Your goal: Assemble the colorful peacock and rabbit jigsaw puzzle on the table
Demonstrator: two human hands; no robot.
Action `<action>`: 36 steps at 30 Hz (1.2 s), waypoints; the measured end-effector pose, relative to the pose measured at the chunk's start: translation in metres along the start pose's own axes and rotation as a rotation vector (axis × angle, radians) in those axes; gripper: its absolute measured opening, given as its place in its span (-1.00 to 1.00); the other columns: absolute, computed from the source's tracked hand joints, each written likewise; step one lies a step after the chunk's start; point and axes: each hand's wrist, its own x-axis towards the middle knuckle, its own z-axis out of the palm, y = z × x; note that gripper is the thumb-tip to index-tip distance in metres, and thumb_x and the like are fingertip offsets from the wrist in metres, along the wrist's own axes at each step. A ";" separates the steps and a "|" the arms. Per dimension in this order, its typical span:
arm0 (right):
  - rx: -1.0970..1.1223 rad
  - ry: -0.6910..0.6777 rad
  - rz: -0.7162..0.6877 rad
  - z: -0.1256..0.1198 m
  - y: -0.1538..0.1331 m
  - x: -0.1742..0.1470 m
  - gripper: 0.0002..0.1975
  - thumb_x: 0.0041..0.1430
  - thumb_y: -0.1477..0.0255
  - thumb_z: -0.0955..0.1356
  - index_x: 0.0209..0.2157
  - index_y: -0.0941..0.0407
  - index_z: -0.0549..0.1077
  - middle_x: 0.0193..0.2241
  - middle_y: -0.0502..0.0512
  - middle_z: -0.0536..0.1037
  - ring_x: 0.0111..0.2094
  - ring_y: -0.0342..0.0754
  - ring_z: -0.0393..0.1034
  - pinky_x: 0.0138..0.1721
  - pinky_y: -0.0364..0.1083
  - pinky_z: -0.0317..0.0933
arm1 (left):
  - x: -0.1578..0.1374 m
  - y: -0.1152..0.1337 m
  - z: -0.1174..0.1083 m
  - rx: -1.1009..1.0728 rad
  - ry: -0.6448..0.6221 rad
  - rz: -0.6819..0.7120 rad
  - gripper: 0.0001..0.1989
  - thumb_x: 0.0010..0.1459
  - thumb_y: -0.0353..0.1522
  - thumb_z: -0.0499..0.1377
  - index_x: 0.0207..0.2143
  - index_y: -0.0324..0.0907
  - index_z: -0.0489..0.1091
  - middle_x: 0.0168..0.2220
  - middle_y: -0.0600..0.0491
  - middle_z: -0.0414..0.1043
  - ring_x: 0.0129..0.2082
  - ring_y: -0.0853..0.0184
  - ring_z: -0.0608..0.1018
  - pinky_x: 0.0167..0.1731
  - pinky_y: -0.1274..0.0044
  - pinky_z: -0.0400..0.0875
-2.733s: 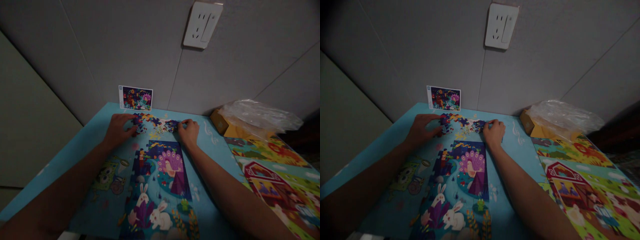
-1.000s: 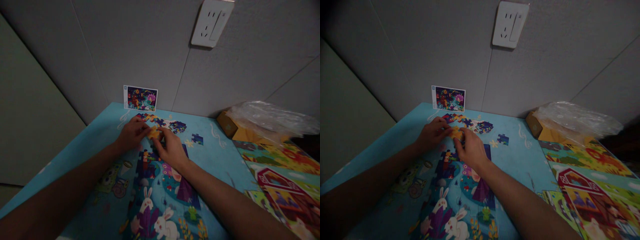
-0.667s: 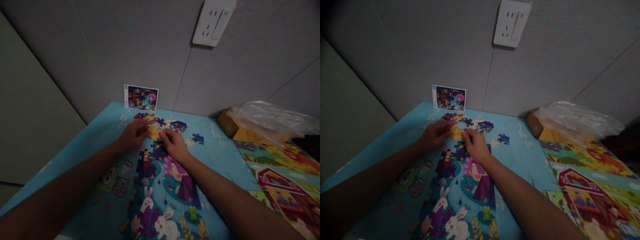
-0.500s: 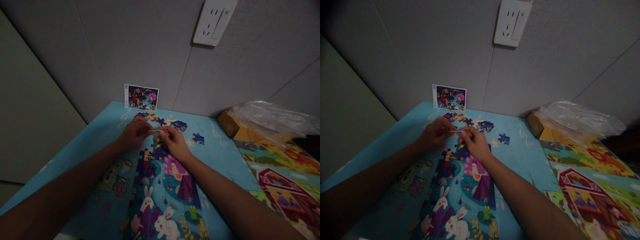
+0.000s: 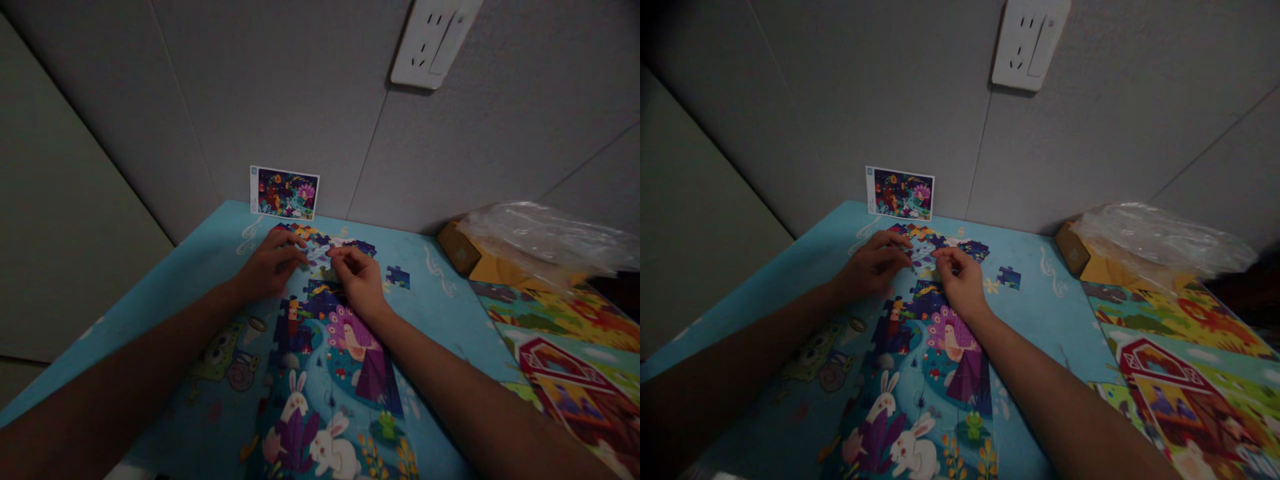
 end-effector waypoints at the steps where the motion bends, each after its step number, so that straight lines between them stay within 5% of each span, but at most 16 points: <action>1: -0.069 0.093 -0.027 -0.001 0.001 0.000 -0.79 0.15 0.28 0.33 -0.30 0.11 0.53 -0.49 0.00 0.48 -0.48 -0.12 0.28 -0.42 -0.11 0.13 | 0.000 -0.002 -0.002 0.033 0.034 -0.033 -0.77 0.20 -0.52 0.05 -0.29 -0.16 0.50 -0.10 -0.06 0.48 -0.05 0.23 0.49 0.02 0.34 0.39; 4: -0.222 0.286 -0.043 -0.007 0.003 0.004 -0.75 0.19 0.32 0.28 -0.26 0.13 0.55 -0.43 0.05 0.53 -0.43 -0.07 0.33 -0.37 -0.09 0.17 | 0.000 -0.014 -0.009 0.210 0.108 -0.222 -0.63 0.05 -0.60 -0.01 -0.22 -0.18 0.50 -0.17 -0.06 0.49 -0.08 0.18 0.50 0.01 0.29 0.39; 8: -0.227 0.276 -0.087 -0.013 0.006 0.009 -0.76 0.19 0.35 0.29 -0.20 0.14 0.52 -0.41 0.03 0.51 -0.43 -0.09 0.32 -0.35 -0.09 0.18 | -0.002 -0.028 -0.014 0.357 0.062 -0.420 -0.68 0.04 -0.55 0.05 -0.23 -0.21 0.54 -0.18 -0.11 0.51 -0.11 0.09 0.51 0.01 0.21 0.38; 11: -0.115 0.158 -0.127 -0.012 0.007 0.010 -0.71 0.19 0.35 0.32 -0.06 0.11 0.42 -0.46 -0.05 0.45 -0.45 -0.12 0.31 -0.38 -0.12 0.17 | -0.002 -0.023 -0.011 0.253 0.030 -0.366 -0.75 0.16 -0.36 0.16 -0.13 -0.19 0.53 -0.18 -0.07 0.56 -0.11 0.11 0.53 0.02 0.24 0.37; 15: -0.069 -0.079 -0.131 -0.007 0.003 0.005 -0.65 0.19 0.35 0.36 0.01 0.08 0.32 -0.48 -0.09 0.46 -0.48 -0.14 0.32 -0.43 -0.15 0.16 | -0.003 -0.004 -0.002 -0.081 -0.101 -0.245 -0.57 0.21 -0.22 0.19 0.12 -0.11 0.41 -0.24 0.02 0.57 -0.19 0.24 0.54 -0.17 0.42 0.46; 19: -0.114 -0.237 -0.127 -0.006 -0.001 0.001 -0.69 0.24 0.36 0.34 0.00 0.06 0.34 -0.49 -0.09 0.48 -0.49 -0.13 0.33 -0.43 -0.14 0.16 | -0.004 0.007 0.005 -0.180 -0.215 -0.213 -0.67 0.18 -0.28 0.19 0.00 -0.11 0.50 -0.36 0.08 0.52 -0.29 0.30 0.55 -0.22 0.47 0.46; 26: -0.241 -0.250 -0.150 -0.009 0.003 0.003 -0.78 0.32 0.38 0.24 -0.06 0.07 0.42 -0.40 0.00 0.56 -0.40 -0.08 0.43 -0.33 -0.10 0.22 | -0.004 0.003 -0.001 -0.280 -0.179 -0.451 -0.75 0.14 -0.22 0.23 -0.20 -0.19 0.47 -0.36 0.04 0.58 -0.41 0.30 0.61 -0.39 0.51 0.49; 32: -0.268 -0.374 -0.170 -0.006 0.002 0.002 -0.76 0.25 0.33 0.33 -0.06 0.06 0.45 -0.47 -0.05 0.51 -0.51 -0.11 0.35 -0.40 -0.11 0.18 | -0.004 0.005 0.001 -0.267 -0.198 -0.418 -0.74 0.12 -0.20 0.25 -0.22 -0.17 0.47 -0.36 0.05 0.57 -0.35 0.26 0.63 -0.33 0.49 0.50; 36: -0.379 -0.147 -0.220 -0.009 0.002 0.004 -0.80 0.23 0.34 0.34 -0.15 0.07 0.53 -0.44 0.03 0.53 -0.42 -0.04 0.37 -0.29 -0.06 0.20 | -0.003 -0.001 0.000 -0.097 -0.138 -0.370 -0.75 0.21 -0.21 0.16 -0.18 -0.14 0.52 -0.30 0.01 0.59 -0.23 0.21 0.60 -0.19 0.41 0.49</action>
